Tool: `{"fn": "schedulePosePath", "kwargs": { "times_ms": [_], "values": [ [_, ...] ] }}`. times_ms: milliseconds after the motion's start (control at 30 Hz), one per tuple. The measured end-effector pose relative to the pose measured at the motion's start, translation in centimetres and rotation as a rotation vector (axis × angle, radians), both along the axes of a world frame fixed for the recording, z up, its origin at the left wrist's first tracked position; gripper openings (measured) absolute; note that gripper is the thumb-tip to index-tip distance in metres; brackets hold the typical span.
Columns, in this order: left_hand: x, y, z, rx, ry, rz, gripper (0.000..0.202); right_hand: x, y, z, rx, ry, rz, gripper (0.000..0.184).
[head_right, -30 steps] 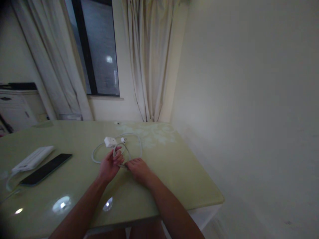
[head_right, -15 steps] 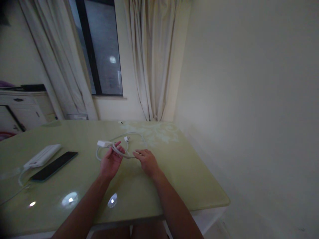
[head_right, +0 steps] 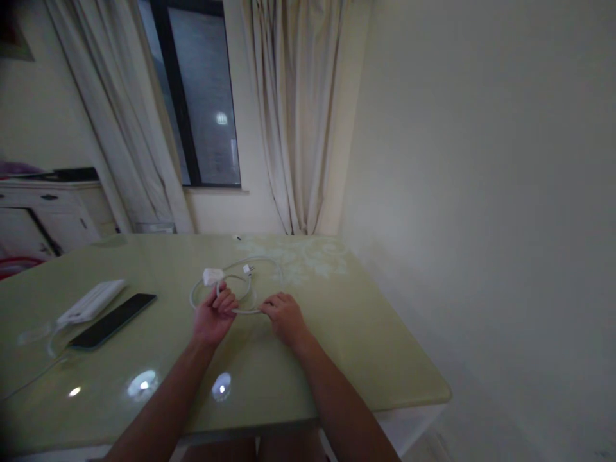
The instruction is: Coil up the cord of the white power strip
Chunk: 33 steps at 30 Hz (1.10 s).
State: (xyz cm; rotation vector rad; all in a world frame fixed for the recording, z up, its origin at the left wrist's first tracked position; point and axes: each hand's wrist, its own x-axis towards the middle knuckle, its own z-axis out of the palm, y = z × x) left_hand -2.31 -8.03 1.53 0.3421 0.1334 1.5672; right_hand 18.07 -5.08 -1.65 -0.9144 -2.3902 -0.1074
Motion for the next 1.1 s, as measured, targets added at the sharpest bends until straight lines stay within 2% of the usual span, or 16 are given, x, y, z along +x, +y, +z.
{"fn": "schedulePosePath", "kwargs": {
  "times_ms": [167,367,567,733,900,1000,1100],
  "values": [
    [0.0,0.0,-0.3,-0.021,0.123,-0.085,0.033,0.1,-0.2,-0.1,-0.001,-0.020,-0.058,0.026],
    [-0.2,0.0,-0.5,-0.032,0.169,-0.197,0.037,0.0,-0.9,0.1,0.007,-0.042,0.038,0.038],
    [0.7,-0.5,0.3,0.034,0.115,-0.207,0.026,-0.3,-0.8,0.3,-0.001,-0.165,0.085,0.016],
    [1.1,-0.2,0.7,-0.002,0.186,-0.111,0.009,-0.5,-0.9,0.2,-0.034,-0.123,0.037,0.017],
    [0.9,0.8,-0.7,-0.041,0.334,0.026,0.019,-0.5,-0.8,-0.1,-0.068,-0.061,0.043,0.016],
    [0.7,1.2,-1.4,-0.069,0.389,0.048,0.022,-0.3,-0.5,-0.1,-0.084,0.027,0.030,0.019],
    [0.9,1.2,-1.5,-0.073,0.458,0.064,0.027,0.1,-0.3,0.0,-0.107,0.194,0.001,0.029]
  ]
}}
